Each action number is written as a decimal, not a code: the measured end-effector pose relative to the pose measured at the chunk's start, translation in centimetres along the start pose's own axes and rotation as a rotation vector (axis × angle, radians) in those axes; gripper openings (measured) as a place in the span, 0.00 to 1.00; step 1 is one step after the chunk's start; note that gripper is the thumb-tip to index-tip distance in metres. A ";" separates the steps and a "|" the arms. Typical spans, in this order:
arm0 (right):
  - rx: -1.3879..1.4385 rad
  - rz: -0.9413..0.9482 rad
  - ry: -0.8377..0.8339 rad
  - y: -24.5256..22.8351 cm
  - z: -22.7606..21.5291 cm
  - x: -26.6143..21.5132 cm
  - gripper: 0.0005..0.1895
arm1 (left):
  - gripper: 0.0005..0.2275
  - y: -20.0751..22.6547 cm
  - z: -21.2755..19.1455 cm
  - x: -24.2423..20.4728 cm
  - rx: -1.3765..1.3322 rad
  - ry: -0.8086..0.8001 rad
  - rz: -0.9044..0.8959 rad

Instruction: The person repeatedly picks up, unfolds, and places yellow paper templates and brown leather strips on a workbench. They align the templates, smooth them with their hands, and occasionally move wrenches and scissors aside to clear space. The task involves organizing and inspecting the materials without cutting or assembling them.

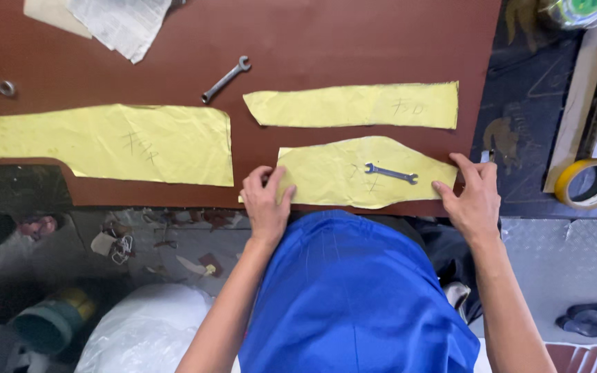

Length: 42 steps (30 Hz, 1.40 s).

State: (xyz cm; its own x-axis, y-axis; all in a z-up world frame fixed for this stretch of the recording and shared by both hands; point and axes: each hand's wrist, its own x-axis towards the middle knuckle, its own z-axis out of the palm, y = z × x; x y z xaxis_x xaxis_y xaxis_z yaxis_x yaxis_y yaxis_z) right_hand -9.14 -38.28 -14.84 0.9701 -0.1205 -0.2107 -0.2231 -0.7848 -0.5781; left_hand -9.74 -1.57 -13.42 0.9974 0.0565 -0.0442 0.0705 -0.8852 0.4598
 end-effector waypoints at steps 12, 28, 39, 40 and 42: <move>0.198 0.090 0.119 3.6 2.8 -1.0 0.06 | 0.18 -1.1 0.5 0.6 0.017 -0.124 -0.219; 0.329 0.151 0.169 6.5 3.1 -1.2 0.11 | 0.09 -4.7 -0.7 -1.3 -0.160 0.180 -0.176; 0.315 -0.136 0.065 -3.7 5.5 1.1 0.08 | 0.20 -13.9 -5.5 -7.1 0.107 0.387 -0.548; 0.320 -0.166 0.035 -5.5 5.9 1.3 0.08 | 0.22 -13.7 -5.8 -7.5 0.152 0.334 -0.530; 0.323 -0.221 0.007 -9.3 7.2 2.4 0.08 | 0.27 -13.6 -6.2 -6.7 0.224 0.229 -0.469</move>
State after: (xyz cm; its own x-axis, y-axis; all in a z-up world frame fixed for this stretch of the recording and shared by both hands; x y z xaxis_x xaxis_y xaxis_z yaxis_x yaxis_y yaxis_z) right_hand -5.46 -26.90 -15.63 0.9985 0.0247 -0.0484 -0.0262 -0.5605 -0.8278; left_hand -17.34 12.95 -13.93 0.8389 0.5442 0.0066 0.5275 -0.8160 0.2364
